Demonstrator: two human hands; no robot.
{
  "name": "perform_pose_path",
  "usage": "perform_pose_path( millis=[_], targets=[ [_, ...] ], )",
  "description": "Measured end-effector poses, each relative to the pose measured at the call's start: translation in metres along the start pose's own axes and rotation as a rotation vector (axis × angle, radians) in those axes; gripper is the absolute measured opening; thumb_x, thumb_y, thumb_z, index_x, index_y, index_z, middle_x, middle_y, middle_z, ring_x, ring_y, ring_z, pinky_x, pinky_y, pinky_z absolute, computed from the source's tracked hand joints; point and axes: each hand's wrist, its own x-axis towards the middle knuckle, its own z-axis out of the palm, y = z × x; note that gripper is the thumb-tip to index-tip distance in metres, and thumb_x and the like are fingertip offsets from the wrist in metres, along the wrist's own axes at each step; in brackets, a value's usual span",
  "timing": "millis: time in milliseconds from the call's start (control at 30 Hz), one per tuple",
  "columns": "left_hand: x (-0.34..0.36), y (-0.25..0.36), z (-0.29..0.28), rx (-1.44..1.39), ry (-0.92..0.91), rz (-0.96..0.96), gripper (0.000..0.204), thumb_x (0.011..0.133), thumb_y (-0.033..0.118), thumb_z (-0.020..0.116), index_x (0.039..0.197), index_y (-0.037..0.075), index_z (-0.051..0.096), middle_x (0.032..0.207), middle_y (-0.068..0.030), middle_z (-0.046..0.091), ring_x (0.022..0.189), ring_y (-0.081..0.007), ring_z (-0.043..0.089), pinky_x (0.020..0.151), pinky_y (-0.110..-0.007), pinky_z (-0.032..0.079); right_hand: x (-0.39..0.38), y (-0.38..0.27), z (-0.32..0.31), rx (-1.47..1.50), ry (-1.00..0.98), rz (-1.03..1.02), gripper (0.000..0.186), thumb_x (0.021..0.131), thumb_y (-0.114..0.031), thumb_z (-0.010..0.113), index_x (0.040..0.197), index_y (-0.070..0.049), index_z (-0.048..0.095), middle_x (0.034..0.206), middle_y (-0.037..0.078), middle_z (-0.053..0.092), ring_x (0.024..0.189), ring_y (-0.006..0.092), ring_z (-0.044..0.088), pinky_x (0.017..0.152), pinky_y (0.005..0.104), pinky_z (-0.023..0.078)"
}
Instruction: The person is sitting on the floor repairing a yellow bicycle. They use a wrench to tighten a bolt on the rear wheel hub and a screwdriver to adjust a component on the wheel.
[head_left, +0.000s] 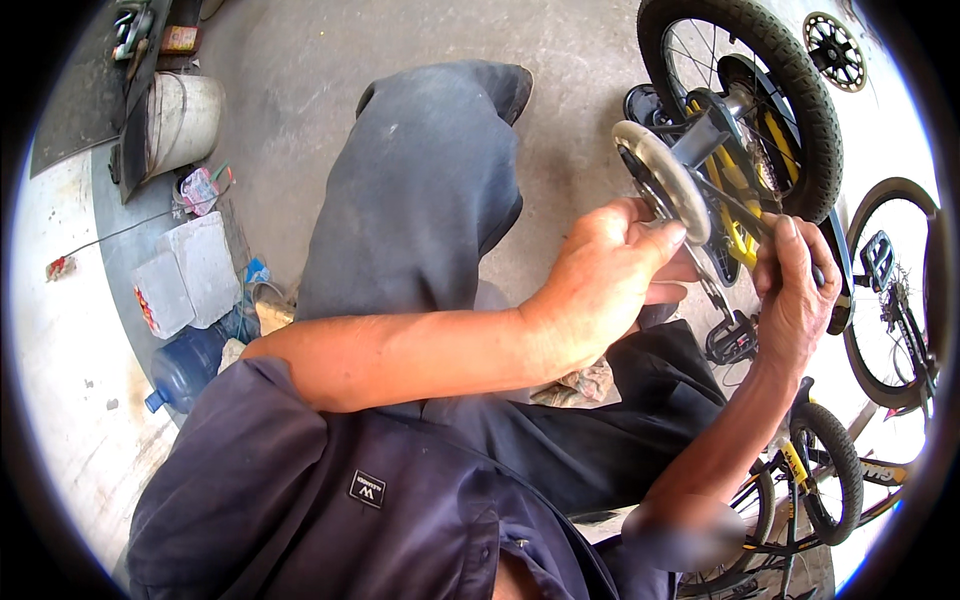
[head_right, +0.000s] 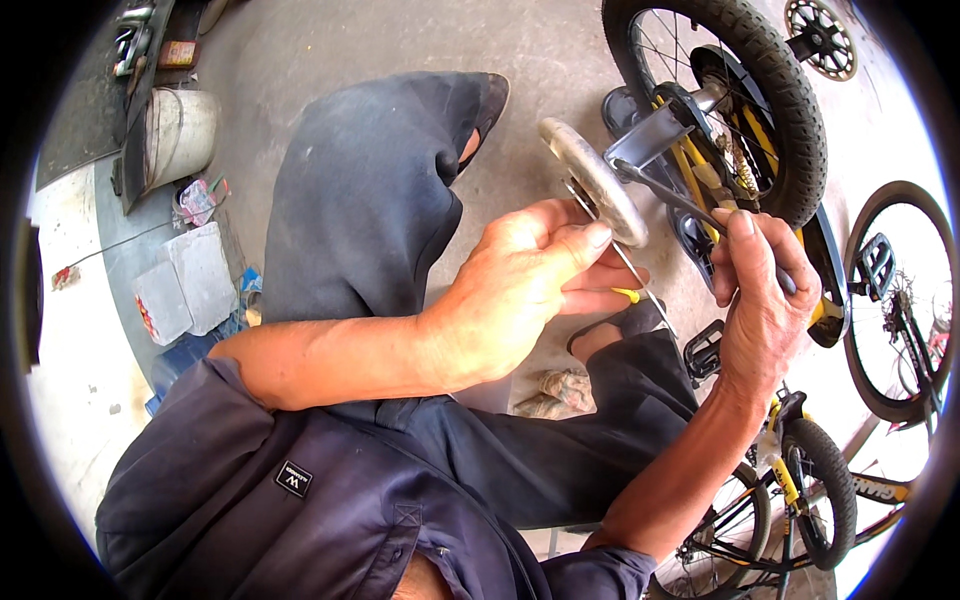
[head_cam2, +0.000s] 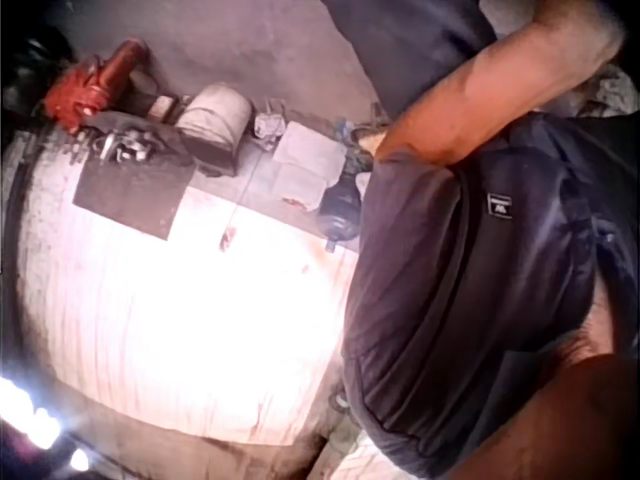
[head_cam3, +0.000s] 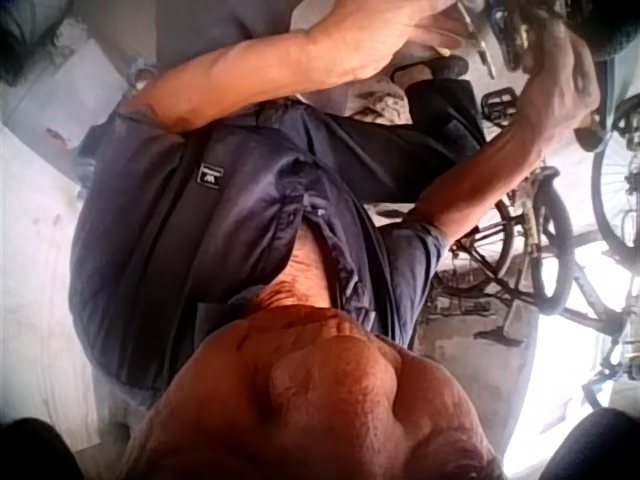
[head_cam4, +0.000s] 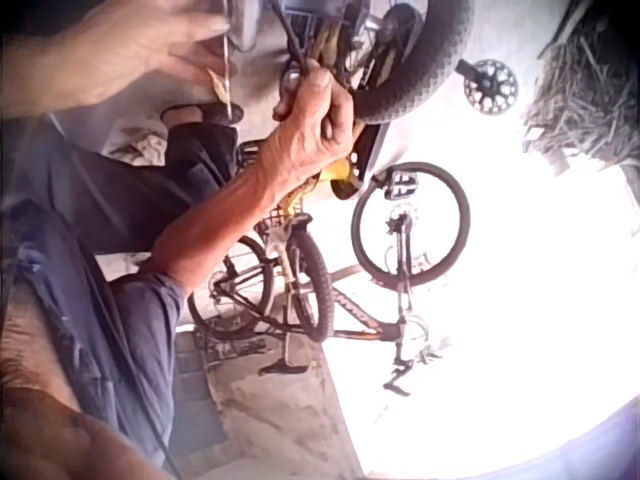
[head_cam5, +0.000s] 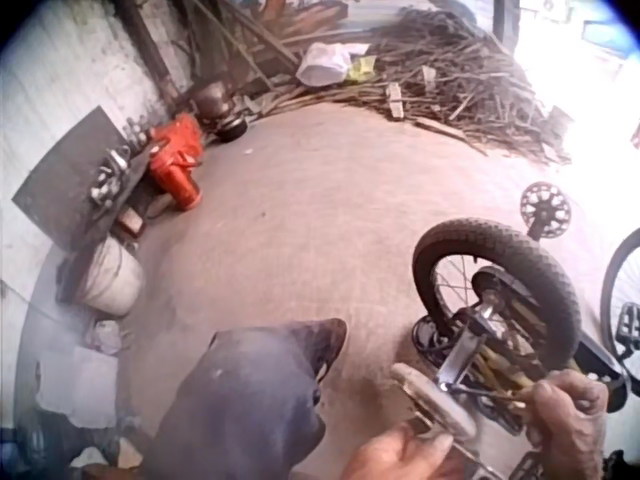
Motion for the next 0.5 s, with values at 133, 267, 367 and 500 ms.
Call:
perform_pose_path(
  millis=[133, 267, 367, 500],
  targets=[
    [0.0001, -0.0021, 0.0014, -0.052, -0.008, 0.011, 0.031, 0.1, 0.02, 0.046, 0.117, -0.006, 0.045, 0.114, -0.0143, 0.054, 0.103, -0.0272, 0.061, 0.089, -0.04, 0.053, -0.0004, -0.0021, 0.0005, -0.007, -0.006, 0.014, 0.021, 0.088, -0.021, 0.066, 0.09, 0.0, 0.07, 0.067, 0.001, 0.056, 0.05, 0.0037, 0.043, 0.046, 0.0178, 0.029],
    [0.001, -0.0053, 0.0009, -0.046, -0.016, 0.009, 0.032, 0.1, 0.022, 0.046, 0.118, -0.004, 0.042, 0.115, -0.0138, 0.053, 0.106, -0.0284, 0.061, 0.089, -0.04, 0.053, -0.0004, -0.0022, 0.001, -0.013, 0.01, 0.013, 0.021, 0.088, -0.021, 0.066, 0.09, 0.0, 0.07, 0.067, 0.0, 0.056, 0.05, 0.0039, 0.043, 0.046, 0.018, 0.029],
    [0.0009, -0.0068, 0.0032, -0.051, -0.007, 0.0, 0.031, 0.1, 0.022, 0.045, 0.118, -0.003, 0.042, 0.114, -0.0127, 0.052, 0.106, -0.0296, 0.06, 0.089, -0.041, 0.053, 0.0, -0.0018, 0.0, -0.018, -0.011, 0.0, 0.021, 0.088, -0.02, 0.065, 0.089, 0.0, 0.07, 0.066, 0.0, 0.056, 0.05, 0.0042, 0.043, 0.046, 0.0179, 0.03],
    [0.0001, -0.0021, 0.0042, -0.084, -0.006, -0.033, 0.027, 0.101, 0.021, 0.042, 0.117, -0.001, 0.044, 0.113, -0.0115, 0.052, 0.105, -0.0293, 0.061, 0.087, -0.043, 0.054, -0.0018, -0.0049, 0.0007, -0.022, -0.035, -0.009, 0.02, 0.088, -0.019, 0.065, 0.087, 0.001, 0.07, 0.066, 0.001, 0.056, 0.051, 0.0043, 0.044, 0.046, 0.0173, 0.031]
  ],
)
